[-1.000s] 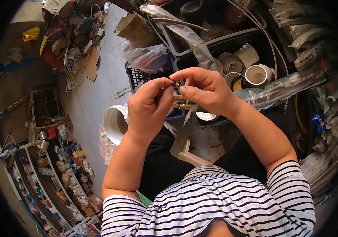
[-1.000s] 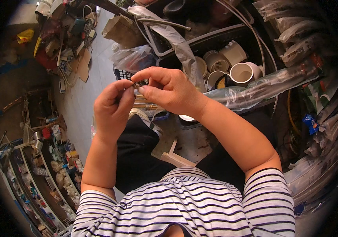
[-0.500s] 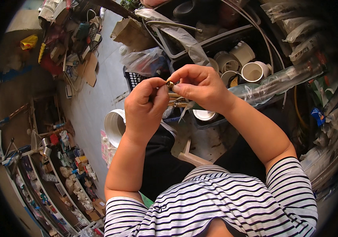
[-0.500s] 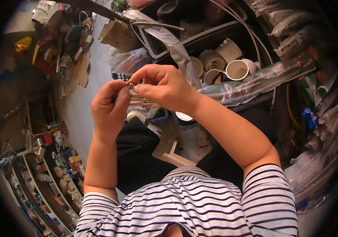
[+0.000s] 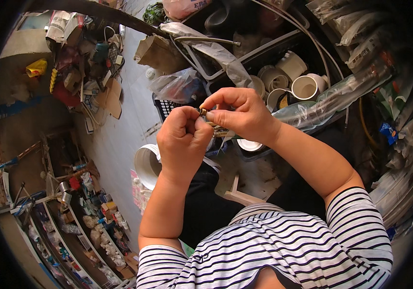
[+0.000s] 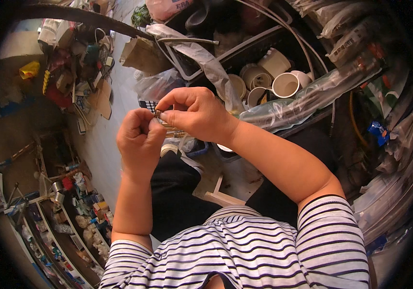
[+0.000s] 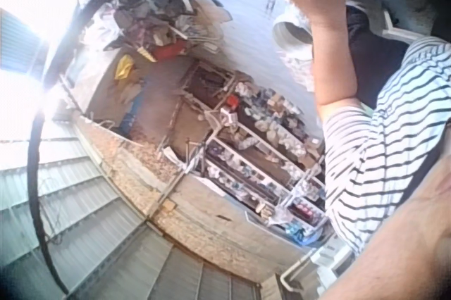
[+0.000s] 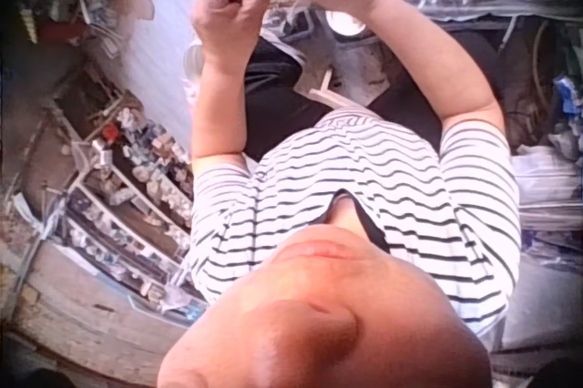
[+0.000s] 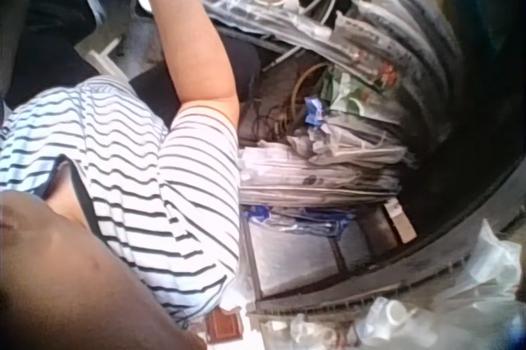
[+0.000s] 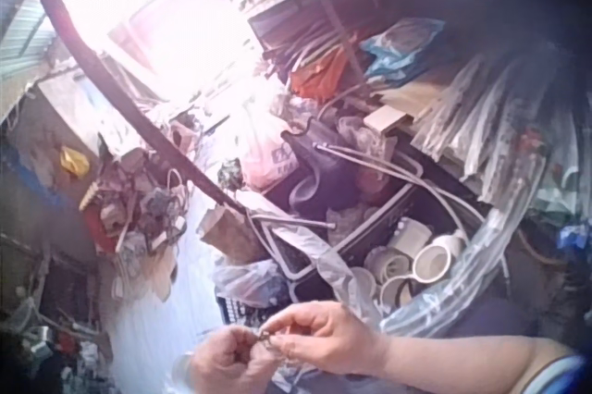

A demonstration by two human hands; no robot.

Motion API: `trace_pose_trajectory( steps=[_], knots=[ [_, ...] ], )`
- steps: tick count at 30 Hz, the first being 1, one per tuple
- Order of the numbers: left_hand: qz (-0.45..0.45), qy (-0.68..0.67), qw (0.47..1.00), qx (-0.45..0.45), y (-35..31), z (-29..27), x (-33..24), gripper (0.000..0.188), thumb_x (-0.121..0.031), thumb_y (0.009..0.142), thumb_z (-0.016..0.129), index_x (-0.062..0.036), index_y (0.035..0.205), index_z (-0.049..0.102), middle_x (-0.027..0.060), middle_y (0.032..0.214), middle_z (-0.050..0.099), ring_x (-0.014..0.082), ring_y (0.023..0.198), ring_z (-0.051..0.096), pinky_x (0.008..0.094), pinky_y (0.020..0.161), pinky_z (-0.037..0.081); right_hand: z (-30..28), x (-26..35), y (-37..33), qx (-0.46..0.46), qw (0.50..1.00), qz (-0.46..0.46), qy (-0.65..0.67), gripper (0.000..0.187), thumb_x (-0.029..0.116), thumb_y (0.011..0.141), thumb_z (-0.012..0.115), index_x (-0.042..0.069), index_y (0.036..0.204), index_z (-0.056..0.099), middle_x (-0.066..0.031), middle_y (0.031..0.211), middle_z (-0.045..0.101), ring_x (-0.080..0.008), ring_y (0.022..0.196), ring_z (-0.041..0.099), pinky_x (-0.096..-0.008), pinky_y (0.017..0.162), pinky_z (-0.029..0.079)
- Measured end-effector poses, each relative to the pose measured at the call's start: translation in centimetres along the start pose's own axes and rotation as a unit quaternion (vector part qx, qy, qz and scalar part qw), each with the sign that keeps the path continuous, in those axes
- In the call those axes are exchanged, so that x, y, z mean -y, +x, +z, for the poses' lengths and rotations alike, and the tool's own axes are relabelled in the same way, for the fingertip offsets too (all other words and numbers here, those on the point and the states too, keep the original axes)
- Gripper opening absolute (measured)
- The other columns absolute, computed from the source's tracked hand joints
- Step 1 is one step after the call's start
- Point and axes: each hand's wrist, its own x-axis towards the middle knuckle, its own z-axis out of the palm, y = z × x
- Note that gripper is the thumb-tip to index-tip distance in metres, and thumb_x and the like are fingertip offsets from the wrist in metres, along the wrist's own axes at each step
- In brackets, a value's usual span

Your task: The person sits on the floor and assembles small brass-colored metal tubes and fittings by hand. They connect the pieces together, occasionally picking up additional parts from a nearby container.

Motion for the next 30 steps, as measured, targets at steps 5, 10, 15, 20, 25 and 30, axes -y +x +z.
trace_pose_trajectory(
  steps=[5,10,15,20,25,30],
  knots=[
    [0.03,0.025,0.999,-0.026,0.0,0.9,0.1,0.011,0.003,0.071,0.062,-0.003,0.076,0.054,0.0013,0.059,0.048,0.0065,0.049,0.043,0.0207,0.047,0.039,0.0,0.0,-0.1,-0.026,0.999,-0.016,-0.011,0.012,0.004,0.079,0.061,0.0,0.09,0.063,0.0038,0.064,0.053,-0.0013,0.056,0.043,-0.0175,0.05,0.035],
    [0.138,0.113,0.983,-0.031,0.4,1.5,0.3,0.014,0.002,0.069,0.064,-0.0043,0.077,0.054,0.0058,0.063,0.051,0.0158,0.049,0.049,0.0258,0.049,0.044,-0.3,-0.5,-0.1,-0.033,0.999,-0.007,0.0,0.013,0.001,0.079,0.061,0.002,0.092,0.063,0.0044,0.068,0.054,-0.0011,0.06,0.044,-0.0169,0.053,0.036],
    [0.256,0.175,0.95,-0.021,1.2,2.2,0.6,0.019,0.003,0.068,0.065,-0.0056,0.08,0.053,0.0062,0.063,0.051,0.0203,0.05,0.051,0.0294,0.047,0.044,-0.7,-0.9,0.3,-0.061,0.997,0.029,0.028,0.012,-0.001,0.08,0.059,0.003,0.091,0.063,0.0037,0.07,0.055,-0.0016,0.062,0.046,-0.0175,0.055,0.039],
    [0.281,0.183,0.941,-0.051,1.0,2.5,1.1,0.018,0.004,0.07,0.066,-0.0043,0.081,0.054,0.007,0.064,0.052,0.018,0.05,0.05,0.0262,0.048,0.043,-0.8,-0.2,0.1,-0.055,0.995,0.031,0.077,0.01,-0.002,0.081,0.059,0.003,0.089,0.063,0.0022,0.071,0.056,-0.0029,0.065,0.049,-0.0187,0.058,0.042],
    [0.215,0.069,0.972,-0.063,0.2,2.9,1.7,0.012,0.004,0.077,0.063,-0.0004,0.085,0.056,0.0027,0.07,0.055,0.0077,0.058,0.05,0.0204,0.052,0.042,-1.1,0.0,-0.1,-0.044,0.992,0.022,0.113,0.017,-0.006,0.079,0.054,0.004,0.09,0.063,0.0019,0.073,0.057,-0.0035,0.068,0.051,-0.0185,0.06,0.042],
    [0.131,-0.045,0.99,-0.036,0.3,2.5,1.6,0.009,0.003,0.079,0.062,0.0004,0.086,0.056,-0.0004,0.071,0.055,0.0044,0.06,0.048,0.0182,0.054,0.04,-1.1,0.2,-0.2,-0.043,0.992,0.01,0.121,0.023,-0.01,0.077,0.05,0.004,0.091,0.063,0.0021,0.075,0.057,-0.0035,0.07,0.051,-0.0187,0.062,0.043]
  ],
)
